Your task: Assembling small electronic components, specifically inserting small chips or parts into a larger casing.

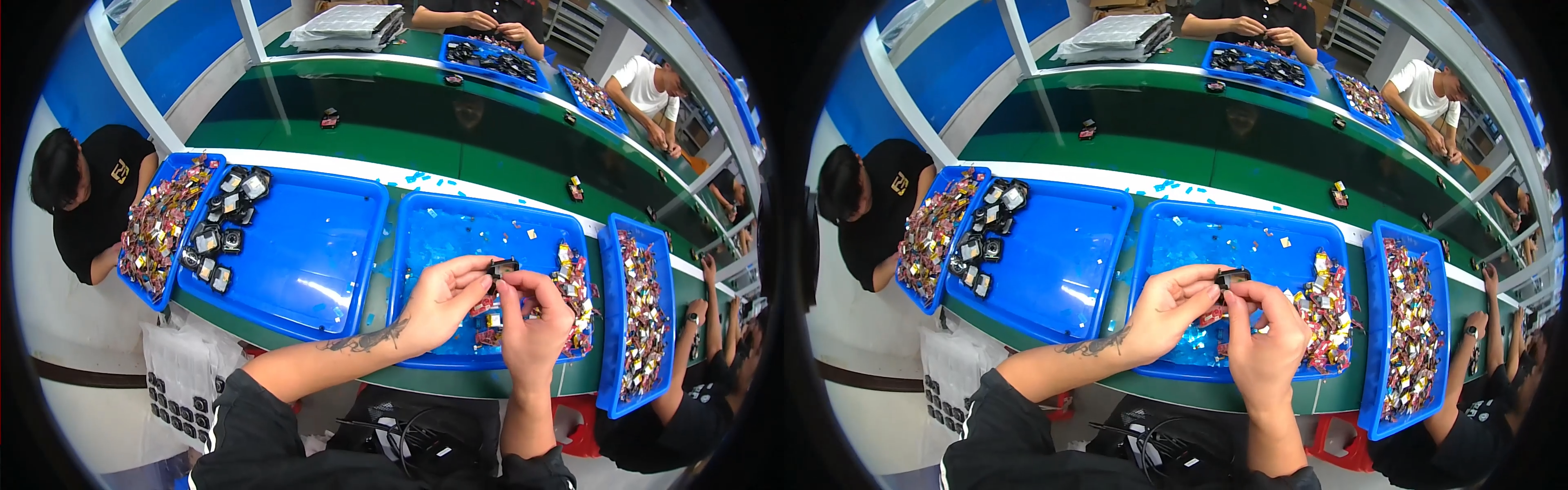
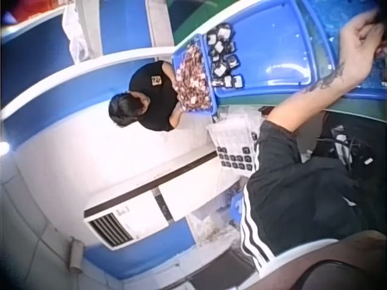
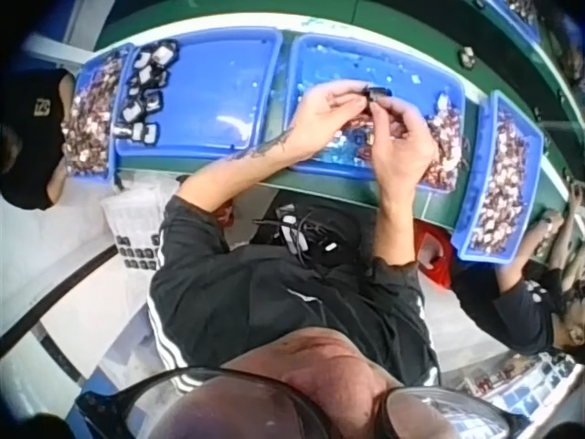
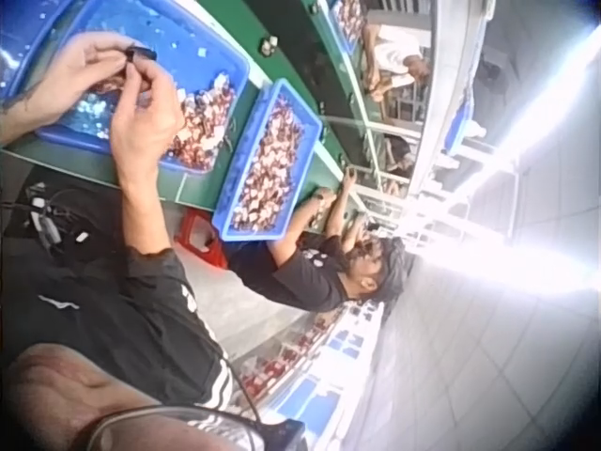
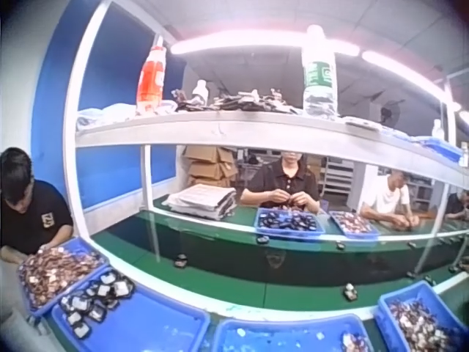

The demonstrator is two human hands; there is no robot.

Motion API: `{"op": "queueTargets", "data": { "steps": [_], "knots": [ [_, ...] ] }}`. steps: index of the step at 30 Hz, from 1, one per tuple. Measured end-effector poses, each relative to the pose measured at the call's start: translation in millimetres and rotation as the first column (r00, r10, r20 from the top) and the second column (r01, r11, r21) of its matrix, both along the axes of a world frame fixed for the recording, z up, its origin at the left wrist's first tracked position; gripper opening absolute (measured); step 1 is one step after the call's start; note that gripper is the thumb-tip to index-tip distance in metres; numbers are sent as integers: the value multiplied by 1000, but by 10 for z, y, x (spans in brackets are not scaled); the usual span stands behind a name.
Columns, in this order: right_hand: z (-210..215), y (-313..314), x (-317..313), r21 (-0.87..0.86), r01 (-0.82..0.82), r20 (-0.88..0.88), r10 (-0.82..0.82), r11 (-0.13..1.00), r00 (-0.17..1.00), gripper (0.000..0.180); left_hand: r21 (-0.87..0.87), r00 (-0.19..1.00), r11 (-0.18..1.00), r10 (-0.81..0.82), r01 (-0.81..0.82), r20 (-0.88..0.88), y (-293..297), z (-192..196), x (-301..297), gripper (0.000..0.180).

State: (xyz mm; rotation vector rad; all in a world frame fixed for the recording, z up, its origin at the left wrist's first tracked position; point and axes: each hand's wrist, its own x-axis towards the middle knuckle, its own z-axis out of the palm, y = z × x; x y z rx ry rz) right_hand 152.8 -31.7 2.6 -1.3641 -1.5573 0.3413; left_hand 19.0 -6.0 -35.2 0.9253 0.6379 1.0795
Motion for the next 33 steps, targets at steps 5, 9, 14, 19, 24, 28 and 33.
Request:
{"op": "queueTargets", "data": {
  "steps": [5,9,14,19,24,28,33],
  "knots": [
    [21,-5,51,7,-9,-29,9,1000,1000,9,52,999,998,-41,41,11,-55,10,20,29],
    [15,17,79,-32,-18,-62,16,999,998,9,56,998,997,-54,53,30,-43,-13,15,26],
    [42,5,98,-78,-58,-37,56,995,998,10,100,997,993,-54,60,-60,-62,17,1,30],
    [81,-6,135,-57,-47,46,50,997,998,10,112,997,992,-51,57,-56,-72,31,8,30],
    [79,-30,137,-33,-58,7,59,998,998,11,93,997,994,-52,58,-63,-82,70,2,29],
    [58,-11,137,-93,-50,-16,49,994,999,11,91,998,995,-46,49,-32,-64,30,10,28],
    [26,16,149,-119,-61,-22,59,991,998,9,85,998,995,-44,48,-50,-55,18,-6,28]
  ]
}}
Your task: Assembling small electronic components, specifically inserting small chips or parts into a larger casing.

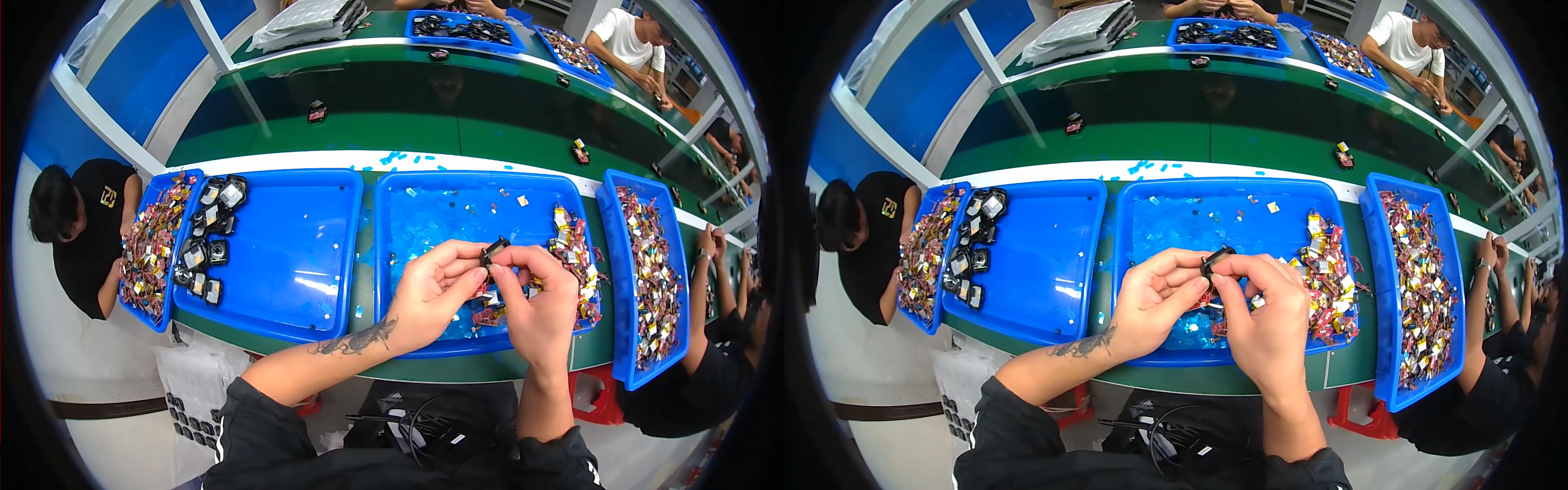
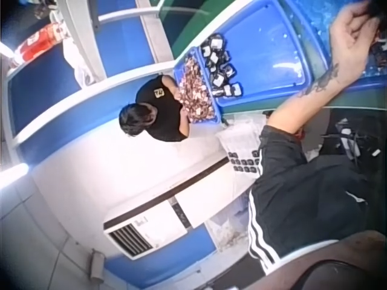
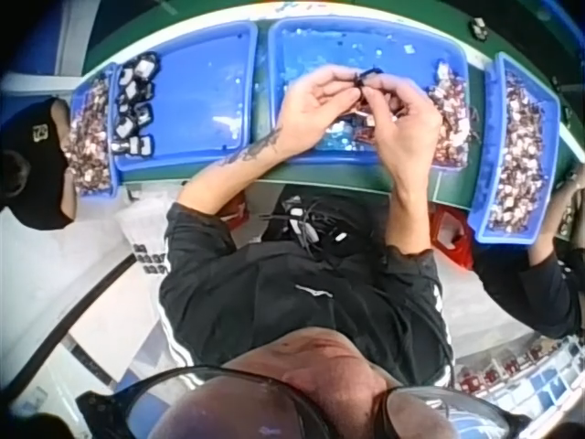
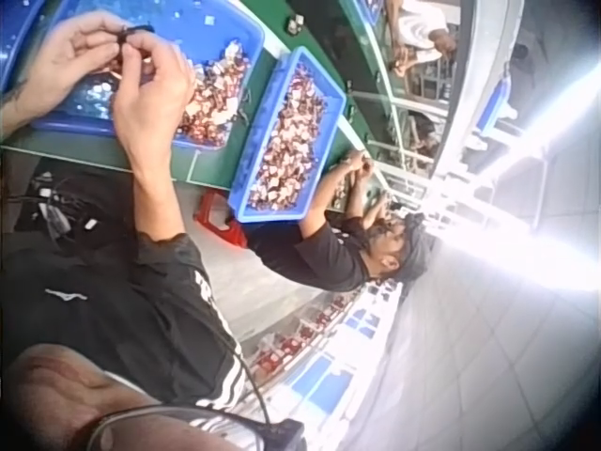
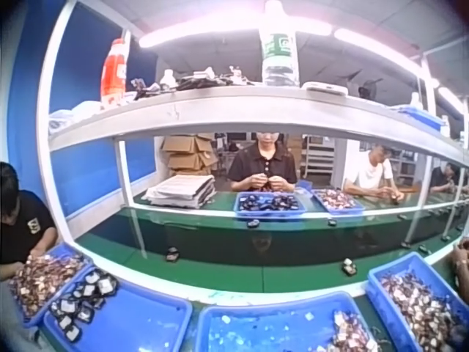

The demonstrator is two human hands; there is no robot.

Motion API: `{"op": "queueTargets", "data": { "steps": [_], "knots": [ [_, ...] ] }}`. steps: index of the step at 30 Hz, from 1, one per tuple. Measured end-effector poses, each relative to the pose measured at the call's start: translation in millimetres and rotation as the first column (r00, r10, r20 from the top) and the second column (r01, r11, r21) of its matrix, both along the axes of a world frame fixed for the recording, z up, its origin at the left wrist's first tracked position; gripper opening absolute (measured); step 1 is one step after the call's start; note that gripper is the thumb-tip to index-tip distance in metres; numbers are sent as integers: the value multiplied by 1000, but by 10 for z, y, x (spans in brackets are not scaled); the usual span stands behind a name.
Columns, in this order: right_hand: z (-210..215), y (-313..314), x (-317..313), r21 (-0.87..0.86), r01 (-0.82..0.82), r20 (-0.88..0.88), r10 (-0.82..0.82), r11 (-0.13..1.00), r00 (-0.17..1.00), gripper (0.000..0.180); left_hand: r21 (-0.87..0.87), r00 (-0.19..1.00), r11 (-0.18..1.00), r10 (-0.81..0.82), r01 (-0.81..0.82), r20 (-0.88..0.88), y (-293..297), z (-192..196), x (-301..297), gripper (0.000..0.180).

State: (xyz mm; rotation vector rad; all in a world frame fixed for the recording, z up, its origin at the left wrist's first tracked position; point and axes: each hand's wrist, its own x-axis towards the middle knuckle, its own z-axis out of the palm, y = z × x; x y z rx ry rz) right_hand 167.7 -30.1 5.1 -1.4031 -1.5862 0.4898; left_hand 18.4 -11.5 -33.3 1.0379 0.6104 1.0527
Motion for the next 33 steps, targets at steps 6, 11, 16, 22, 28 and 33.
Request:
{"op": "queueTargets", "data": {
  "steps": [6,11,16,22,28,33],
  "knots": [
    [16,-17,22,-21,9,-29,-10,1000,1000,6,27,1000,1000,2,-1,-22,-19,-16,13,28],
    [10,-23,53,-17,-8,59,9,1000,998,5,36,999,999,-12,14,-51,-33,-11,15,30],
    [92,-82,36,68,32,149,-42,997,988,10,69,997,997,-37,42,-67,-49,-1,5,30],
    [166,-167,86,66,74,149,-83,995,985,23,58,994,993,-103,104,-18,-77,50,-12,29],
    [38,-79,113,175,36,-10,-35,984,999,32,81,997,994,-74,77,-33,-64,-25,22,28],
    [-66,-47,150,221,46,-78,-30,974,997,25,40,999,999,-13,14,-35,24,-8,16,23]
  ]
}}
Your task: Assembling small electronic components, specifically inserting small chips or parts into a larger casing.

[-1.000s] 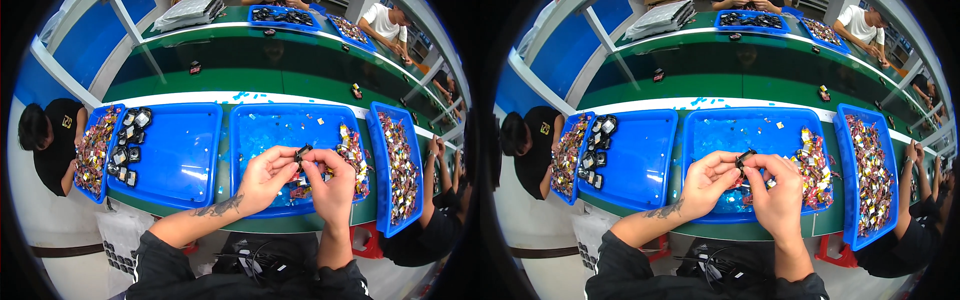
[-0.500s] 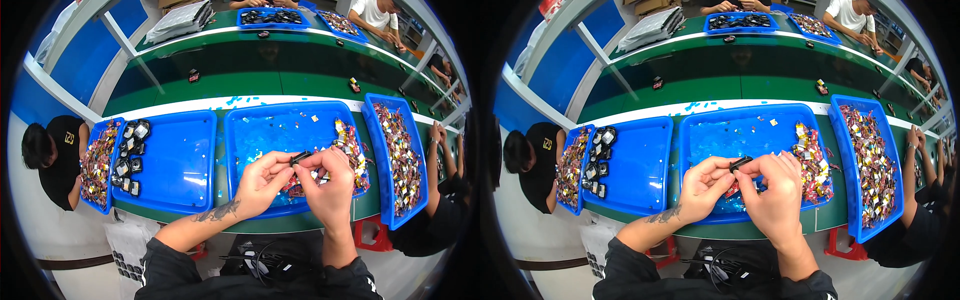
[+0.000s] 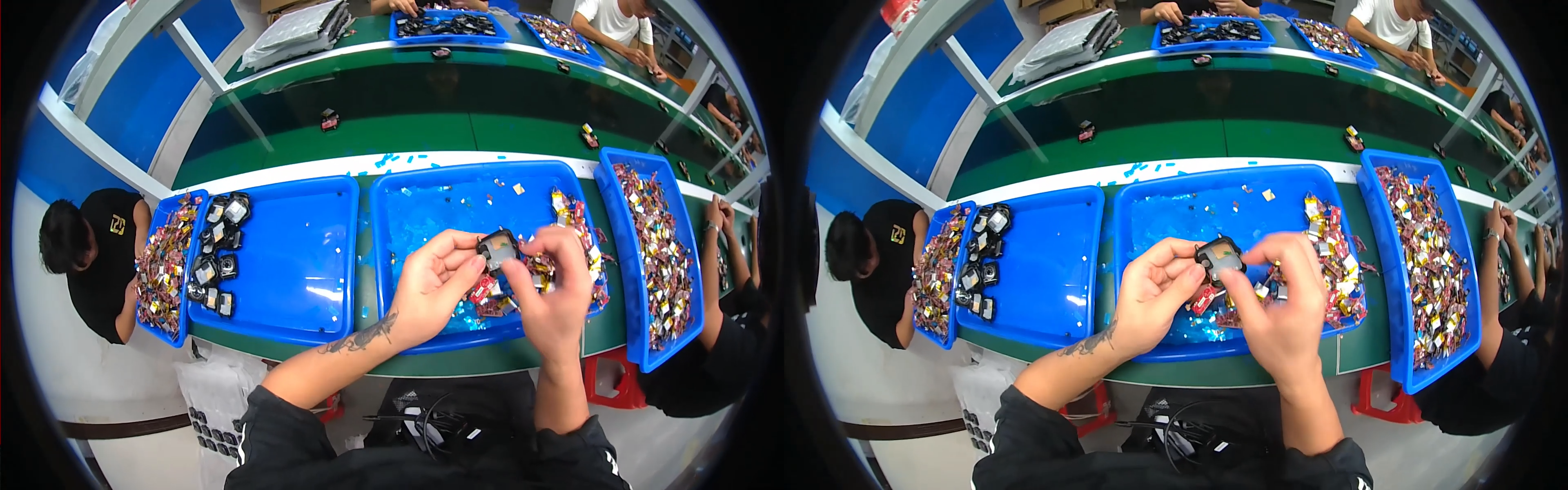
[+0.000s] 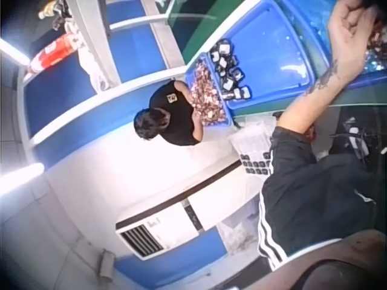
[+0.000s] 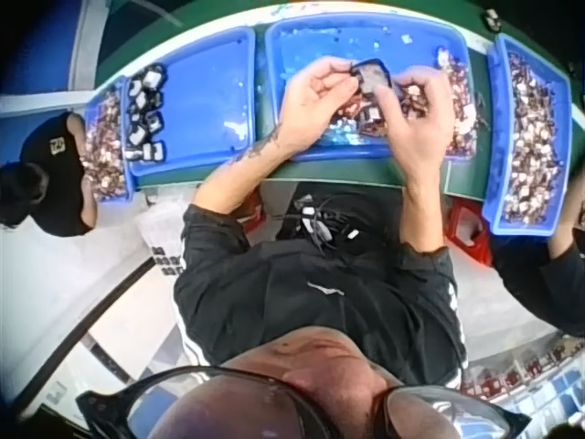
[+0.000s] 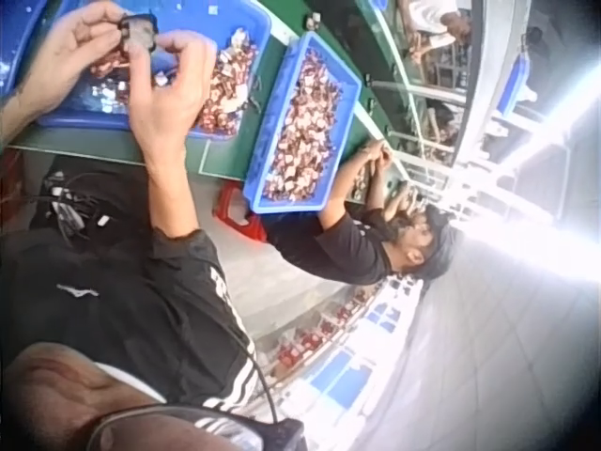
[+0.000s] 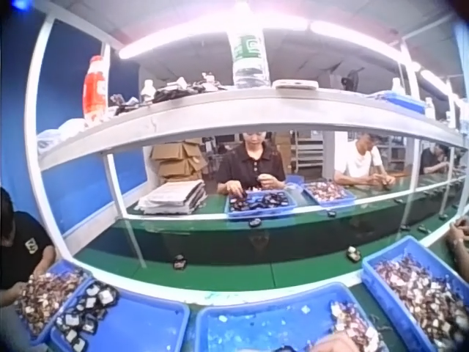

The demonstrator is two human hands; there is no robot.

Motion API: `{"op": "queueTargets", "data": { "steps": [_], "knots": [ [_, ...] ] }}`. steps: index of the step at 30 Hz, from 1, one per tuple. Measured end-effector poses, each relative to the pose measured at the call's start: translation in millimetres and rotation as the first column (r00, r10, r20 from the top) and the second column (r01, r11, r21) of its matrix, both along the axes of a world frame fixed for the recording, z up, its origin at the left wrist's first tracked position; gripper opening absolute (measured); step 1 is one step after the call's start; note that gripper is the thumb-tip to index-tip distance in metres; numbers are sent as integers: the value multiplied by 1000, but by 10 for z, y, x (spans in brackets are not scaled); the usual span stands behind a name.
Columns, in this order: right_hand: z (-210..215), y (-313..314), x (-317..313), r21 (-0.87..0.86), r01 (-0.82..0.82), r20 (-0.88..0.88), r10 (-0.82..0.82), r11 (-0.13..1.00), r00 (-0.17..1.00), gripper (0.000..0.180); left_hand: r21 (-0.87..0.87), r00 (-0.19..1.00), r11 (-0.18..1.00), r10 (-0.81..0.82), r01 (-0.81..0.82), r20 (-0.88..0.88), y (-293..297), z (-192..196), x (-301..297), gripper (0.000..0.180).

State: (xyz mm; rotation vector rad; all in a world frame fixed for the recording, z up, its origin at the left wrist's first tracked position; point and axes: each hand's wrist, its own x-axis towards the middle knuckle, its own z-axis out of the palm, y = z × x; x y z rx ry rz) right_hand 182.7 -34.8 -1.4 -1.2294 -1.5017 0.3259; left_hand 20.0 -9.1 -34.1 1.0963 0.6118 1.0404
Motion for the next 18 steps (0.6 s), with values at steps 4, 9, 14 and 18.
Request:
{"op": "queueTargets", "data": {
  "steps": [4,9,14,18],
  "knots": [
    [78,-226,1,-46,-217,339,219,975,915,38,-118,996,992,45,-35,80,48,25,-7,23],
    [-10,-147,-27,148,-178,407,104,973,908,28,-110,995,994,17,-6,101,18,59,-2,29],
    [-24,-241,-35,-187,-253,-424,154,949,892,14,206,996,977,-39,56,-86,-20,159,-111,40],
    [-88,-221,3,-144,-366,-526,242,920,815,16,301,947,950,22,80,-322,-48,205,-99,30]
  ]
}}
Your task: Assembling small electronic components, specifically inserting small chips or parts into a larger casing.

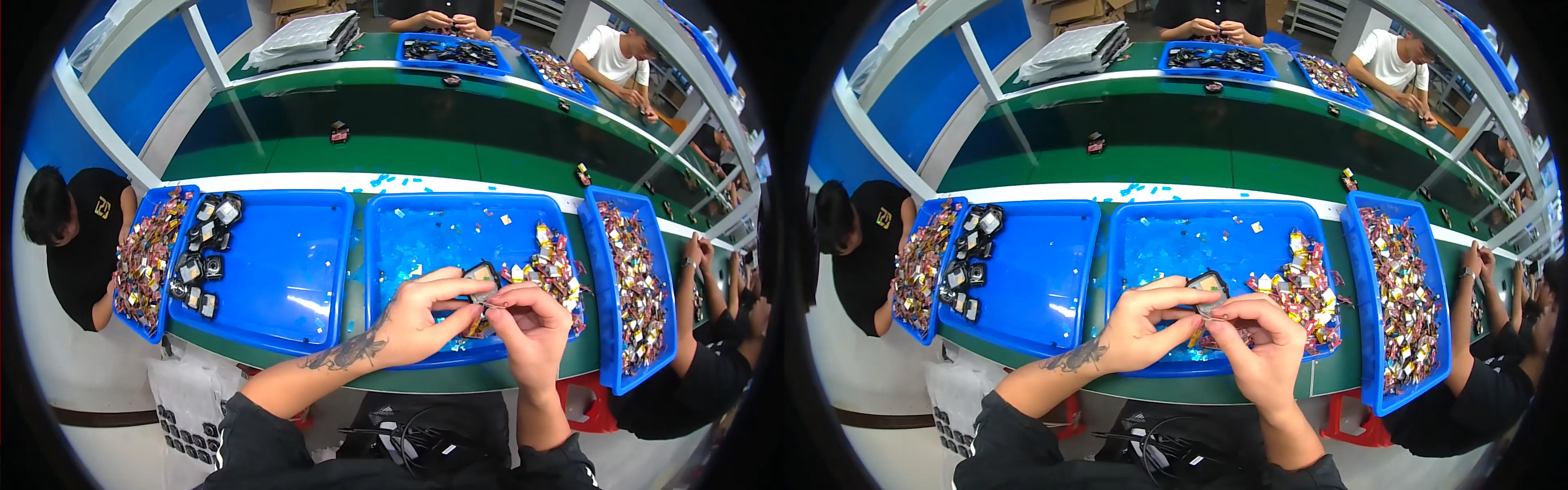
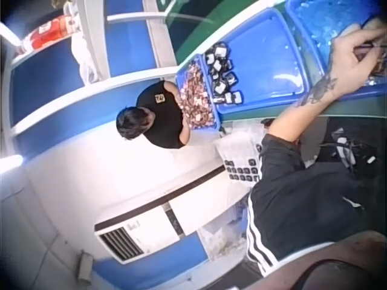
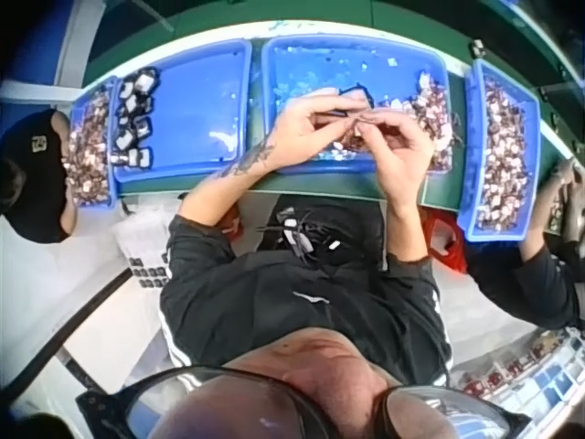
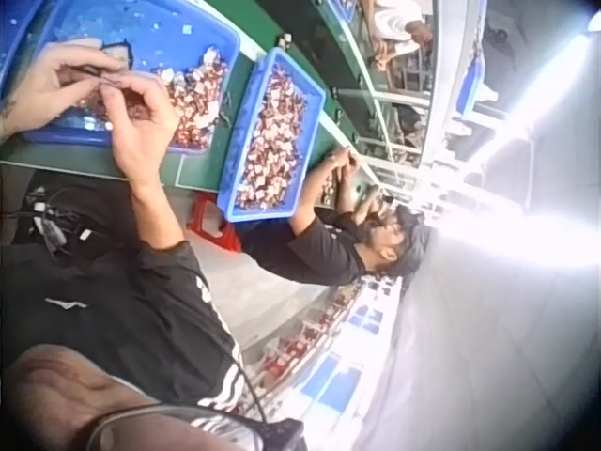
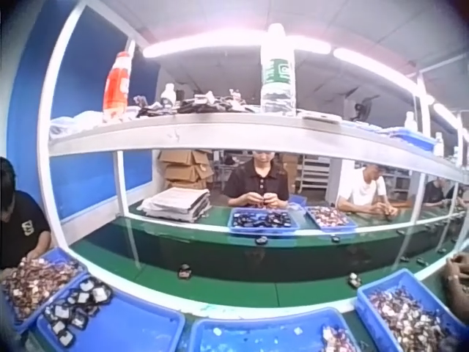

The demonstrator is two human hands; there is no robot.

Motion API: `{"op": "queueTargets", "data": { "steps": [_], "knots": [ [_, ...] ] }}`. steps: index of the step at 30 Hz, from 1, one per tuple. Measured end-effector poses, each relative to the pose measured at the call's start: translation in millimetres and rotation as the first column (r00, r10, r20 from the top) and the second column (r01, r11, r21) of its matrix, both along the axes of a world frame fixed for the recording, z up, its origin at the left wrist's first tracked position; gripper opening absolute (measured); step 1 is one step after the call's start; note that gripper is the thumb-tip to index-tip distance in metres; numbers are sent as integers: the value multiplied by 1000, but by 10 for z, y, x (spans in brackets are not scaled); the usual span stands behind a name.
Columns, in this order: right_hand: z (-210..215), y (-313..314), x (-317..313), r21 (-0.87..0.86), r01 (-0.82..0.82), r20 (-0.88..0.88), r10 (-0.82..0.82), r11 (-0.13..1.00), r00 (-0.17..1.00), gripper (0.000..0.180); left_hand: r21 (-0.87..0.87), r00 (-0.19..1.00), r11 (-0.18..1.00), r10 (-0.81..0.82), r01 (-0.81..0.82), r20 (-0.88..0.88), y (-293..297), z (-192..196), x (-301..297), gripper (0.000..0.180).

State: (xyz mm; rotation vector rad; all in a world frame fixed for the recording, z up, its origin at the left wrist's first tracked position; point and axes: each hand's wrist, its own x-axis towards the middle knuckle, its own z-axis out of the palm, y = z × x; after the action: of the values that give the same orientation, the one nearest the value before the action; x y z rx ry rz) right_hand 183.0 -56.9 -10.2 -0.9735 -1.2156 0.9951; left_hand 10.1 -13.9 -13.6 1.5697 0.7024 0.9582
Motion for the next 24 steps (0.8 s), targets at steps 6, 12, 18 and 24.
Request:
{"op": "queueTargets", "data": {
  "steps": [6,12,18,24],
  "knots": [
    [87,-54,105,-105,-100,-81,91,990,993,8,286,993,958,59,-28,-103,48,-40,-4,18],
    [122,-25,233,-193,-197,-54,190,961,980,8,360,993,932,85,-50,-82,0,-59,7,15],
    [116,-22,330,-192,-264,-151,237,945,960,10,280,997,958,-52,66,-59,19,-71,15,11],
    [231,6,347,-379,-231,94,286,896,954,6,218,970,955,-165,202,-176,1,1,-5,8]
  ]
}}
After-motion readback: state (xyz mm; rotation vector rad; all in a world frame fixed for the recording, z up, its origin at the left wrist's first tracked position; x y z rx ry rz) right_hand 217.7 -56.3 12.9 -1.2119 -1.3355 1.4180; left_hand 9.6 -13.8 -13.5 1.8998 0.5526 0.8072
